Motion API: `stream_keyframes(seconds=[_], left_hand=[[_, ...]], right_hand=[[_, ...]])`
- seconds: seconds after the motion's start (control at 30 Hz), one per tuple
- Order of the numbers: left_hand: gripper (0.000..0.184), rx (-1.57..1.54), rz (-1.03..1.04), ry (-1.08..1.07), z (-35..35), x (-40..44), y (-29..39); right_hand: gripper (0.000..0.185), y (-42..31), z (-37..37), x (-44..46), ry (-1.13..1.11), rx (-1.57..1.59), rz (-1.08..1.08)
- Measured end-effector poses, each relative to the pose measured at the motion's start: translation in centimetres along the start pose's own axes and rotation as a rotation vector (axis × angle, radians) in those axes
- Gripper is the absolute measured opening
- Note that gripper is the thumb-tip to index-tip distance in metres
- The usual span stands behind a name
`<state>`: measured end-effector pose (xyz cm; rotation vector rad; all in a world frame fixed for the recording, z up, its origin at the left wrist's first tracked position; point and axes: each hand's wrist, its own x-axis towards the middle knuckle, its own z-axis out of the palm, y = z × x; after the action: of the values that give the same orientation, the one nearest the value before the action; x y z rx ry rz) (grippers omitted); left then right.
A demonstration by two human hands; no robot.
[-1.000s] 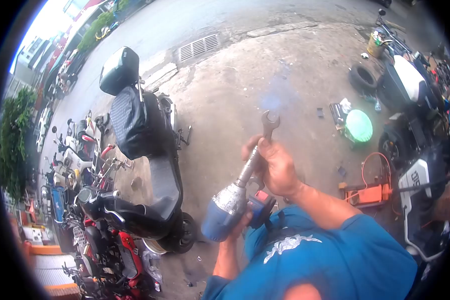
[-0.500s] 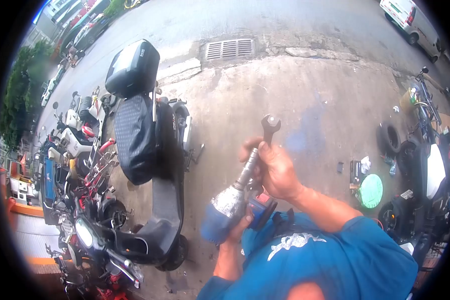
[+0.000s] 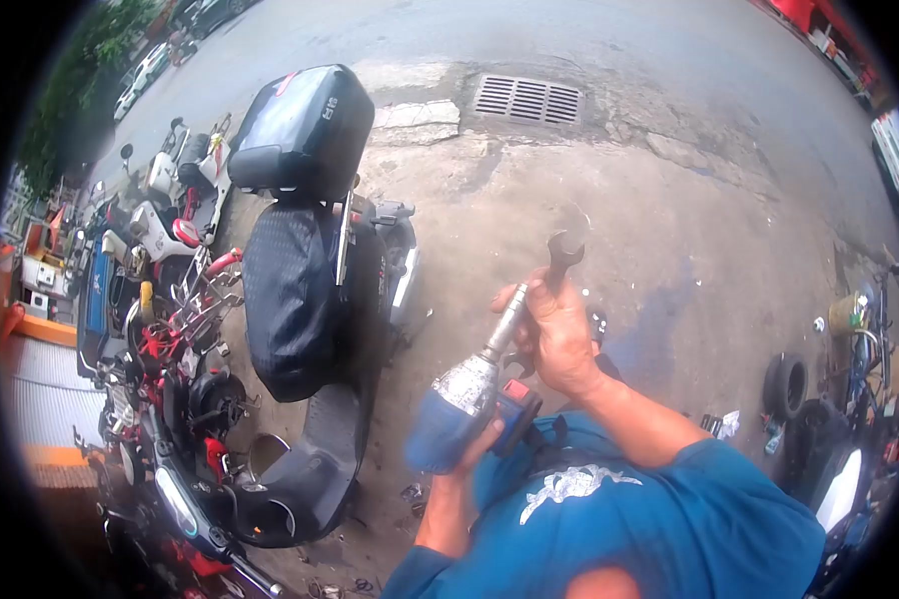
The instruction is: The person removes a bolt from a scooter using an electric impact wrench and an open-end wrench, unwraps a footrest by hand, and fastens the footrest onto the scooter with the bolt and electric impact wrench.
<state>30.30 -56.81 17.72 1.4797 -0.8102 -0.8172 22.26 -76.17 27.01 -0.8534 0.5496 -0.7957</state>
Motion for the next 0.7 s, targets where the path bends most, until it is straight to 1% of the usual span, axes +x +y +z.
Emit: stream_keyframes(seconds=[0.1, 0.17, 0.2, 0.23, 0.3, 0.37, 0.43, 0.5, 0.53, 0.6, 0.7], left_hand=[[0.051, 0.147, 0.058, 0.124, 2.5, 4.2, 0.3], [0.051, 0.195, 0.085, 0.236, 4.8, 7.4, 0.3], [0.051, 0.129, 0.055, 0.295, 6.1, 9.0, 0.1], [0.051, 0.115, 0.02, 0.339, 6.9, 9.4, -0.8], [0.05, 0.067, -0.049, 0.429, 9.3, 12.7, -2.0], [0.05, 0.188, -0.064, 0.511, 11.2, 16.4, -3.0], [0.048, 0.185, -0.106, 0.608, 13.1, 18.6, -3.5], [0.044, 0.081, -0.114, 0.719, 13.6, 20.8, -5.2], [0.042, -0.105, -0.135, 0.772, 14.1, 22.1, -6.4], [0.037, -0.482, -0.144, 0.857, 14.8, 24.9, -9.8], [0.035, -0.786, -0.058, 1.014, 13.5, 29.6, -12.7]], right_hand=[[0.029, -0.6, -1.8, 6.1, -0.079, -0.129, 0.047], [0.031, -1.0, -3.2, 10.4, -0.189, -0.171, 0.115], [0.031, -1.3, -4.0, 12.9, -0.245, -0.192, 0.146], [0.032, -0.8, -4.6, 14.1, -0.29, -0.208, 0.18], [0.034, -0.9, -5.7, 19.0, -0.381, -0.277, 0.243], [0.033, -0.8, -6.0, 23.6, -0.437, -0.327, 0.304], [0.03, -0.5, -5.0, 26.2, -0.452, -0.356, 0.397], [0.032, 2.3, -4.7, 28.2, -0.502, -0.378, 0.425], [0.032, 3.5, -4.6, 29.5, -0.522, -0.388, 0.441], [0.031, 5.8, -4.3, 32.9, -0.605, -0.383, 0.623], [0.031, 12.8, -4.4, 36.8, -0.714, -0.403, 0.83]])
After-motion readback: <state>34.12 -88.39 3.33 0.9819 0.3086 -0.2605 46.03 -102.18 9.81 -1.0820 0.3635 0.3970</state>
